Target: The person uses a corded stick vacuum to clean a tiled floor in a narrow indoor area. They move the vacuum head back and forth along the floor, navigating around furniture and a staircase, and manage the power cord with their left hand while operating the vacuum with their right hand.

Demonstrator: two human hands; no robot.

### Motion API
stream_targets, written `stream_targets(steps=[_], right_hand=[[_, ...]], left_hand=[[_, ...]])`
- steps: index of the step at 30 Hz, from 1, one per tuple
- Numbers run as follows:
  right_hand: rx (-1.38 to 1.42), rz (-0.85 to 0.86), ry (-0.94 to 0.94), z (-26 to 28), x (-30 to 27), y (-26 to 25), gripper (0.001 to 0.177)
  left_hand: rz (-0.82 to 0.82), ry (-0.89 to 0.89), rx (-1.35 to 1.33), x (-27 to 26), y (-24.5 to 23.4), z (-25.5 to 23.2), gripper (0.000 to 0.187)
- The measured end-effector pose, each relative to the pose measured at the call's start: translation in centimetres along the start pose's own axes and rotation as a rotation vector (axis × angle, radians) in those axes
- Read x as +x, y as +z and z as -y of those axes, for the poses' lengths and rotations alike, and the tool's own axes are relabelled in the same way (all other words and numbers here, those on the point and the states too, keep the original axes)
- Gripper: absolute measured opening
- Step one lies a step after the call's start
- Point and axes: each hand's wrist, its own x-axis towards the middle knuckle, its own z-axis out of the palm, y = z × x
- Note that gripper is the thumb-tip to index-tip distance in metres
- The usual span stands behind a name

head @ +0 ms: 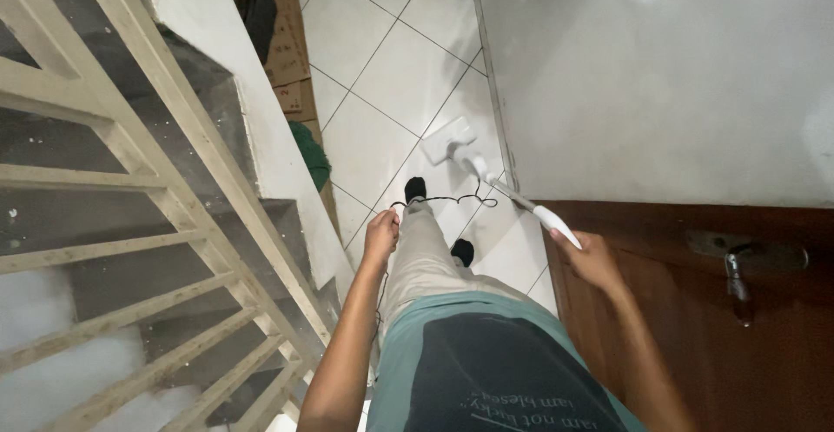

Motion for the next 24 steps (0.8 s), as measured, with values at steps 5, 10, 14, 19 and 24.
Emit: stream_targets(steps=[5,10,14,19,24], right_hand=[[-0.225,0.072,-0.004,2.5,-0.4,-1.4,0.057],[-0.303,0.089,-0.064,4.7,2.9,0.1,0.073],[-0.409,0.089,-0.142,7.8,5.5,1.1,0.075],[-0.523,0.121,-0.111,13.5,7.6,2.7,0.075],[-0.589,0.104,-0.16,17.8,9.9,5.6,0.074]], left_hand=[[-0.02,-0.028,-0.026,-1.5,-0.1,0.4,0.03],[-0.067,-0.03,-0.05,-3.3,-1.4,1.0,0.028],[-0.114,-0.029,-0.082,-3.9,-3.2,2.0,0.03],[-0.176,-0.005,-0.133,-3.8,-5.6,4.1,0.031],[-0.224,-0.016,-0.208,-4.0,-7.4,5.7,0.033]])
